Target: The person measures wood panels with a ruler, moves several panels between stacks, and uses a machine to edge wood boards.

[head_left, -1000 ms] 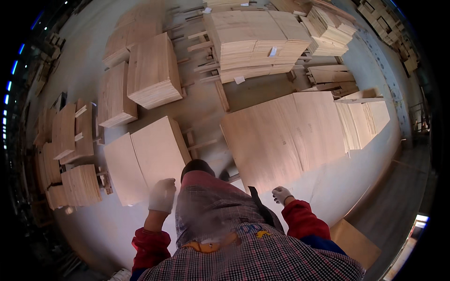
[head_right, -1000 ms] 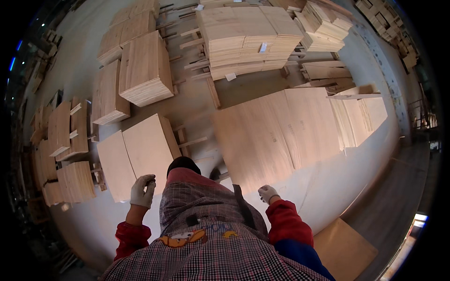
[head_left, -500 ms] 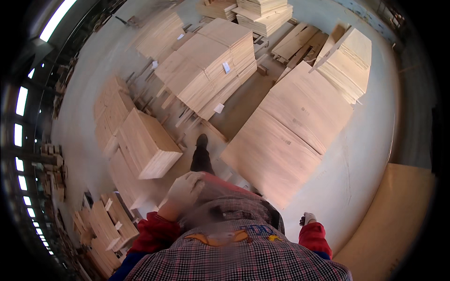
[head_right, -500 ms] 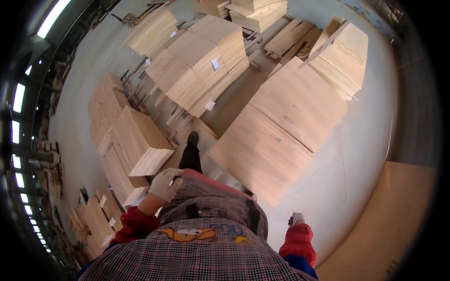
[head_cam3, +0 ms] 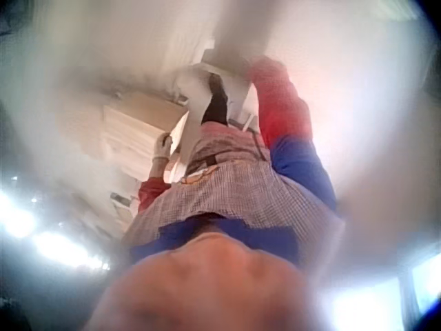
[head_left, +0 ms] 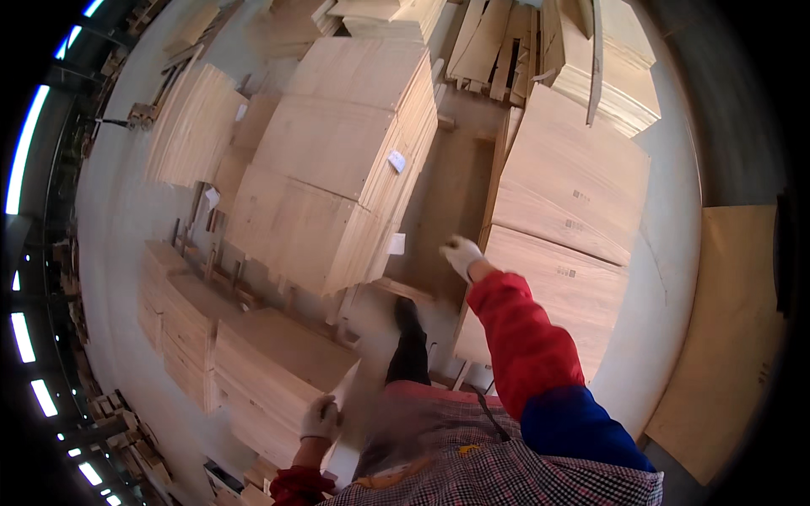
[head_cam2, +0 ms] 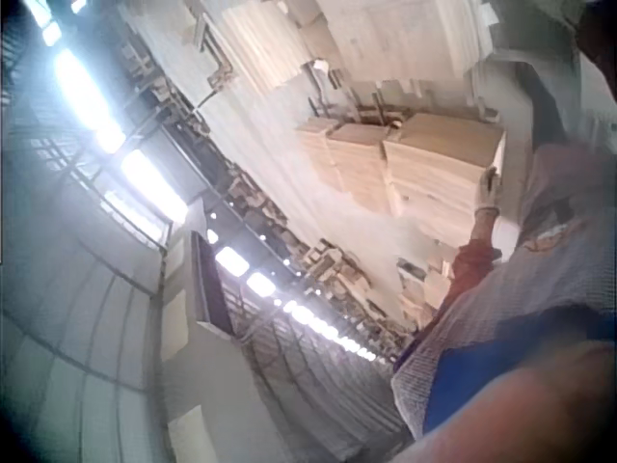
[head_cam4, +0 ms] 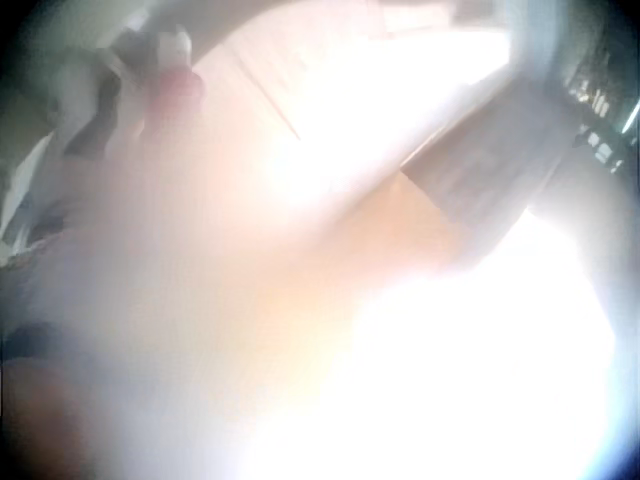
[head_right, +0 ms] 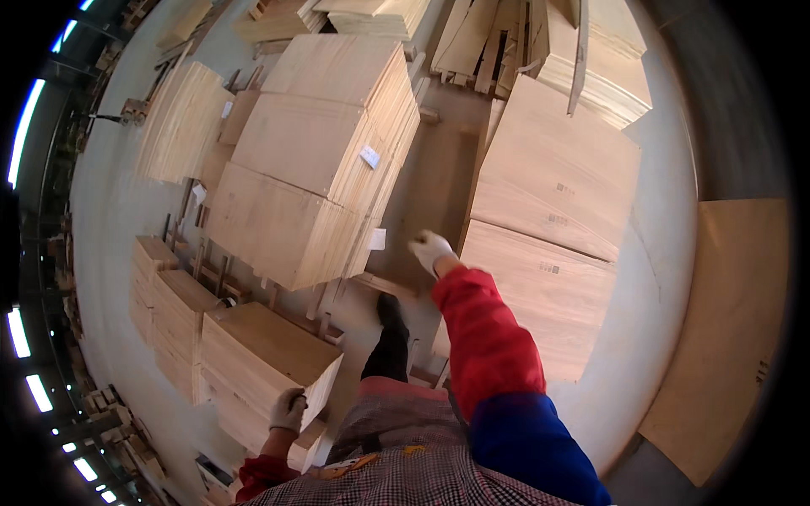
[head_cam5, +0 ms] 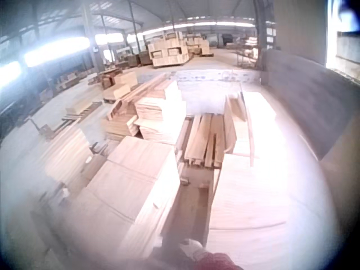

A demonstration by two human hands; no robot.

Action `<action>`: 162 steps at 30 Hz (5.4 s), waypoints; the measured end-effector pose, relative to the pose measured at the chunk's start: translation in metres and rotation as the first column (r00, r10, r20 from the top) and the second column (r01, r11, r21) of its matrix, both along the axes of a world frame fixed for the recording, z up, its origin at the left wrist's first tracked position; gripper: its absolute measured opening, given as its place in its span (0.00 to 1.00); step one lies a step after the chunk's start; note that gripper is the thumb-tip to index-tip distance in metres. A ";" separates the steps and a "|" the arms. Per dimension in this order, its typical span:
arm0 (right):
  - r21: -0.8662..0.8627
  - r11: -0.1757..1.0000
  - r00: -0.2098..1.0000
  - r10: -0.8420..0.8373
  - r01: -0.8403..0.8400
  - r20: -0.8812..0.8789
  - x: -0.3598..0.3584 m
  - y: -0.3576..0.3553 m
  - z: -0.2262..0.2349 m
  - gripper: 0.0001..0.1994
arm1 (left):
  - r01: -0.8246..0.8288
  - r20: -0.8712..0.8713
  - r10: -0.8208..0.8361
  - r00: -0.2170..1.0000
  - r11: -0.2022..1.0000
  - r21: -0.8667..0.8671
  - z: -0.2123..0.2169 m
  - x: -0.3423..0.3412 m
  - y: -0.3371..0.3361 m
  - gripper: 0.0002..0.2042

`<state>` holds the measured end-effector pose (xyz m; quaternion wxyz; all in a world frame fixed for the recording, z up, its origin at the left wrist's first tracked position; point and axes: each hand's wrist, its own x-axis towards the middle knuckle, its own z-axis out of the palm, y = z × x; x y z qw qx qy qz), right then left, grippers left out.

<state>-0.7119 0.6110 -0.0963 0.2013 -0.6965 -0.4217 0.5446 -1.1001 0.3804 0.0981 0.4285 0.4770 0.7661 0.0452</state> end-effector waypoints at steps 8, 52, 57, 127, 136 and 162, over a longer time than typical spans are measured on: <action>0.299 0.954 0.950 -0.103 0.011 0.293 -0.046 0.223 0.007 0.31 | -0.294 -0.012 0.297 0.955 0.938 -0.182 -0.013 -0.055 -0.047 0.10; -0.071 0.899 0.710 -0.388 0.433 -0.588 -0.015 0.134 -0.039 0.08 | 0.349 0.027 -0.363 0.932 0.873 -0.341 -0.027 0.013 -0.003 0.10; -0.064 0.905 0.719 -0.376 0.421 -0.585 -0.014 0.134 -0.035 0.09 | 0.392 0.096 -0.380 0.920 0.897 -0.206 -0.025 0.019 0.004 0.11; -0.405 0.704 0.809 0.459 -0.584 -0.367 0.008 -0.216 0.011 0.12 | -0.156 0.068 0.168 0.983 0.976 -0.151 -0.070 0.012 -0.129 0.14; -0.320 0.938 0.989 0.104 -0.132 -0.105 0.074 -0.148 0.044 0.07 | -0.512 -0.019 0.556 0.831 0.751 -0.417 -0.149 0.039 -0.234 0.15; -0.196 0.702 0.709 0.704 -0.684 0.044 -0.003 -0.114 0.091 0.14 | -0.599 0.005 0.635 0.773 0.732 -0.324 -0.121 0.053 -0.215 0.17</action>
